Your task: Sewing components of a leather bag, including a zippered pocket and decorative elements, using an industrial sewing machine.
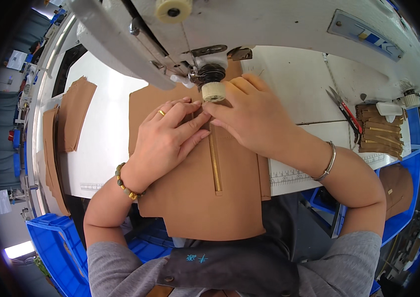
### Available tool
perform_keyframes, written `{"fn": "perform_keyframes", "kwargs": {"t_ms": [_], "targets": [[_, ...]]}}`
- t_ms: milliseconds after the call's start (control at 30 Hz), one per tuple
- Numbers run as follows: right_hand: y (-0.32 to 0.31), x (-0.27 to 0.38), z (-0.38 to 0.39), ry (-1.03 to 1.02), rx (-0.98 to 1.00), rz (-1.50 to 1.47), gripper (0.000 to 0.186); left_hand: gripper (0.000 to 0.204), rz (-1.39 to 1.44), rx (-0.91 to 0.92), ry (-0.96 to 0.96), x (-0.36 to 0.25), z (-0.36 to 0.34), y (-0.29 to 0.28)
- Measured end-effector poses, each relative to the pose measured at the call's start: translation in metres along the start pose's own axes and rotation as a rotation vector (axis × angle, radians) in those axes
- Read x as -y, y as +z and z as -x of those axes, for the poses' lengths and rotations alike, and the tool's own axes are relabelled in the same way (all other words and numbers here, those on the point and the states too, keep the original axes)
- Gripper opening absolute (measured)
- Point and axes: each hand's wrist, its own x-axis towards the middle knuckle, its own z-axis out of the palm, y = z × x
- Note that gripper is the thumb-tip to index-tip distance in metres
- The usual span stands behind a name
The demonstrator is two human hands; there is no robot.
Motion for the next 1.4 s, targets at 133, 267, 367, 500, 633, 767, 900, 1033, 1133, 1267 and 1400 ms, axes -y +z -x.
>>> {"fn": "perform_keyframes", "kwargs": {"t_ms": [133,267,367,500,633,767,900,1033,1133,1267,1400], "targets": [[0.004,0.001,-0.002,-0.03,-0.043,0.081,0.026,0.038,0.067,0.004,-0.016,0.0,0.0,-0.001],[0.004,-0.005,-0.005,0.01,0.015,0.079,0.03,0.038,0.089,0.023,-0.027,0.0,0.002,-0.003],[0.004,-0.007,-0.006,-0.047,0.024,0.064,0.031,0.038,0.076,0.003,-0.015,0.001,0.001,-0.003],[0.002,-0.005,-0.005,-0.079,0.021,0.05,0.031,0.038,0.069,-0.002,-0.023,0.001,0.003,-0.001],[0.0,-0.005,-0.005,-0.06,0.048,0.019,0.031,0.042,0.106,-0.015,-0.053,0.001,0.003,0.0],[0.0,-0.006,-0.005,-0.082,0.024,0.015,0.031,0.052,0.136,-0.012,-0.137,-0.002,0.003,-0.001],[-0.001,-0.008,-0.003,-0.11,0.029,-0.002,0.031,0.058,0.119,-0.014,-0.112,-0.005,0.001,-0.001],[-0.001,-0.008,-0.003,-0.094,0.067,-0.022,0.034,0.063,0.102,0.006,-0.129,-0.006,0.001,-0.001],[0.0,-0.008,-0.004,-0.114,0.046,0.006,0.037,0.063,0.088,0.013,-0.113,-0.005,0.001,0.0],[0.0,-0.007,-0.004,-0.115,0.037,0.002,0.039,0.063,0.084,0.029,-0.118,-0.005,0.002,0.0],[-0.001,-0.005,-0.002,-0.053,0.1,-0.02,0.04,0.063,0.079,0.022,-0.114,-0.005,0.002,0.001]]}}
